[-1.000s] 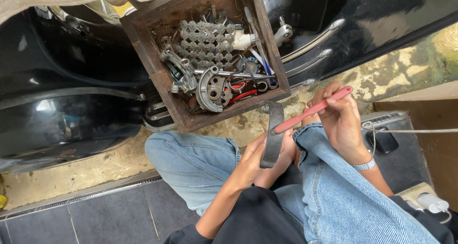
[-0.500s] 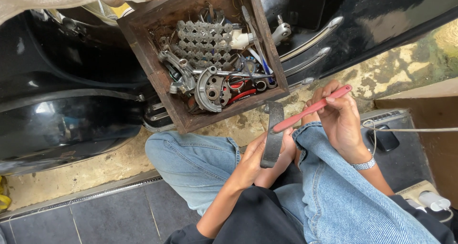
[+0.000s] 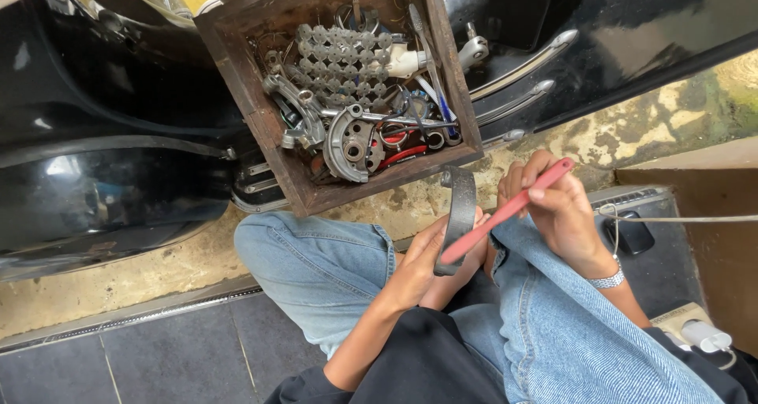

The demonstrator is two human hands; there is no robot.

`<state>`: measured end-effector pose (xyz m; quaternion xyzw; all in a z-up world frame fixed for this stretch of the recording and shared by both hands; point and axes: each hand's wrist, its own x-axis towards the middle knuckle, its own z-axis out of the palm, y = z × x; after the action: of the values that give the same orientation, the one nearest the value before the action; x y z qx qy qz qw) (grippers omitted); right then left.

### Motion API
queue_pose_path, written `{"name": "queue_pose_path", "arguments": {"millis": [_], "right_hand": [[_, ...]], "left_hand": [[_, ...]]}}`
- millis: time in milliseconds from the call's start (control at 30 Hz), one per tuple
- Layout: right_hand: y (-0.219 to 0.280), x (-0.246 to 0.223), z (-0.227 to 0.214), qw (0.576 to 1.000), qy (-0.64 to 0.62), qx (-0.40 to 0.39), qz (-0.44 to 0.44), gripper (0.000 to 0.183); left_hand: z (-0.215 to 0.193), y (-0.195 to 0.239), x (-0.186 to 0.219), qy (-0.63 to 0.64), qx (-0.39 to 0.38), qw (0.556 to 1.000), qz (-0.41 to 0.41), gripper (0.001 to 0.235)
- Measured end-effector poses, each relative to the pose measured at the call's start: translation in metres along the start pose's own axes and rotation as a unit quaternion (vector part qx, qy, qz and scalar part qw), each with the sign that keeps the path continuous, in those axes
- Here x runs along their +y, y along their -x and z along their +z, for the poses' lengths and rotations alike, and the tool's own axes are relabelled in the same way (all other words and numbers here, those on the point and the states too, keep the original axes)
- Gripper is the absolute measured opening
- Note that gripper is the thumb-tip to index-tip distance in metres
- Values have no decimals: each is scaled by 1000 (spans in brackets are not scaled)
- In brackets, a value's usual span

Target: The person sits on the floor and uses a red file to smooth the edges of a curved metal part. They hold the part in their left hand and file it with their right hand, occasionally rotating the part to work on different sections.

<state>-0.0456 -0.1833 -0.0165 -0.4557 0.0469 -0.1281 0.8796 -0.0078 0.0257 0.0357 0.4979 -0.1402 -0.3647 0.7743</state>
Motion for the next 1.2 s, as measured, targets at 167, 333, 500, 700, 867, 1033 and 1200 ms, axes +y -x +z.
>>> {"name": "queue_pose_path", "arguments": {"millis": [167, 333, 500, 700, 867, 1033, 1200], "right_hand": [[5, -2, 2, 994, 41, -97, 34, 19], [2, -13, 11, 985, 83, -142, 56, 17], [-1, -13, 10, 981, 95, -155, 74, 16], [-8, -13, 22, 986, 94, -126, 48, 17], [-5, 2, -4, 992, 106, -54, 30, 18], [-9, -7, 0, 991, 109, 51, 54, 16], [-9, -8, 4, 983, 116, 116, 86, 15]], "left_hand": [[-11, 5, -21, -17, -2, 1000, -21, 44], [-15, 8, -34, -7, 14, 999, -30, 43], [-17, 7, -33, 0, 21, 999, -34, 44], [-22, 6, -34, 30, 28, 999, -9, 39], [-35, 7, -47, 46, 21, 998, -35, 39], [-61, 18, -91, 45, 18, 998, -38, 41], [-45, 12, -70, 71, 16, 997, -35, 40]]}}
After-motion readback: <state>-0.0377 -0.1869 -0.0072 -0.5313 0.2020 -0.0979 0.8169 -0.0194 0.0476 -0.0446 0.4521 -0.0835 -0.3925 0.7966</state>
